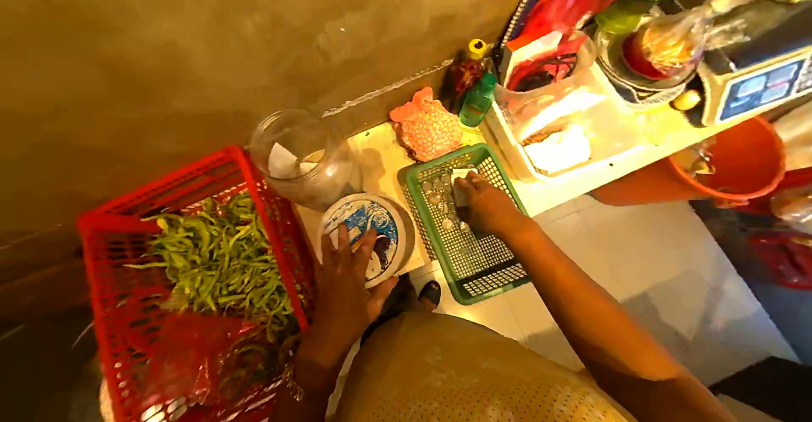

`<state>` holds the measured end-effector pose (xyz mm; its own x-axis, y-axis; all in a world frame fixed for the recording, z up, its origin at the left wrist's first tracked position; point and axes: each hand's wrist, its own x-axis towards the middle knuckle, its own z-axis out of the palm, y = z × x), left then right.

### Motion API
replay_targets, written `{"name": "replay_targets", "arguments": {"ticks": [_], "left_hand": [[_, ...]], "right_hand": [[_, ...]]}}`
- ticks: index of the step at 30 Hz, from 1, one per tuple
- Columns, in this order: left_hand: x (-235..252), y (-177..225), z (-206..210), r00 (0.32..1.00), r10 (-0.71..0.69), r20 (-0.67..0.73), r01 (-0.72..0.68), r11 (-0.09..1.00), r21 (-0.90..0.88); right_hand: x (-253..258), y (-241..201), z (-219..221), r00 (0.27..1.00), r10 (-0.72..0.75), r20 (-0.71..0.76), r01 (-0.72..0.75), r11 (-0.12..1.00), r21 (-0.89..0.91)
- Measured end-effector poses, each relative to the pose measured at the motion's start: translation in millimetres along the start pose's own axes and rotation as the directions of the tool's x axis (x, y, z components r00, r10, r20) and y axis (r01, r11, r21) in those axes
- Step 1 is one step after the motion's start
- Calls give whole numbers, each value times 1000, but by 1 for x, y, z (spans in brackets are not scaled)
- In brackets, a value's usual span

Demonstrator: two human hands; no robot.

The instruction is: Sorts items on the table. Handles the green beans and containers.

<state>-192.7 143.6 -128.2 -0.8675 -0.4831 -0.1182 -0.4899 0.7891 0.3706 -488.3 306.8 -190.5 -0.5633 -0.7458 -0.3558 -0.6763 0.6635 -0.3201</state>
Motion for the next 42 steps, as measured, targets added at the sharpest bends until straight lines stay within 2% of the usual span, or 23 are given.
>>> {"name": "replay_targets", "arguments": {"ticks": [2,4,7,9,11,13,15,20,22,26,27,29,30,31,32,34,35,36,38,42], "left_hand": [[-6,-8,-3,998,43,-52,-48,995,-90],[-16,-15,-11,989,35,-146,-74,960,-270],[-28,-22,-29,961,-132,-242,-12,858,-513],[-34,-25,-36,933,-285,-218,95,783,-615],[-35,-24,-38,917,-341,-205,114,718,-687],[-35,-19,-32,916,-320,-243,65,714,-697],[-33,-10,-25,918,-274,-286,29,766,-642],[-34,17,-11,906,-249,-341,8,818,-575],[-34,25,-8,890,-278,-362,29,826,-563],[-36,39,-5,822,-436,-367,173,805,-568],[-37,41,-4,794,-477,-378,201,792,-577],[-40,47,0,735,-555,-389,217,737,-641],[-42,50,3,709,-586,-392,194,697,-691],[-44,52,7,691,-608,-391,154,652,-742],[-45,53,11,673,-627,-393,112,611,-783],[-47,53,19,640,-668,-380,62,538,-841],[-48,53,22,626,-690,-363,50,500,-865],[-50,52,25,610,-714,-342,47,464,-885],[-51,50,30,576,-771,-273,97,396,-913],[-52,43,44,530,-812,-243,169,383,-908]], "right_hand": [[-5,-4,-8,999,-6,-34,7,999,36],[-7,-2,-10,999,10,-42,-8,998,54],[-5,-1,-3,995,48,-82,-45,998,37],[-3,-4,-1,993,82,-90,-79,996,38],[-2,-5,1,991,88,-96,-84,995,46],[-2,-4,3,992,74,-101,-71,997,35],[-2,-3,3,993,72,-94,-72,997,1],[-3,0,-1,999,13,-47,-13,1000,-8],[-1,5,-6,999,2,-32,-1,1000,31],[0,9,-27,997,-13,81,9,999,52],[-2,0,-36,997,-37,74,34,998,46],[-12,-28,-50,967,-226,-115,234,970,59],[-16,-47,-53,910,-358,-211,378,924,64],[-17,-67,-53,834,-494,-248,523,850,68],[-17,-89,-50,753,-620,-221,647,759,75],[-7,-129,-32,583,-812,-12,810,580,88],[4,-144,-17,524,-843,120,842,534,79],[16,-154,0,503,-833,230,848,527,54],[36,-159,29,530,-765,364,824,566,-11],[39,-156,36,608,-709,358,785,603,-138]]}}
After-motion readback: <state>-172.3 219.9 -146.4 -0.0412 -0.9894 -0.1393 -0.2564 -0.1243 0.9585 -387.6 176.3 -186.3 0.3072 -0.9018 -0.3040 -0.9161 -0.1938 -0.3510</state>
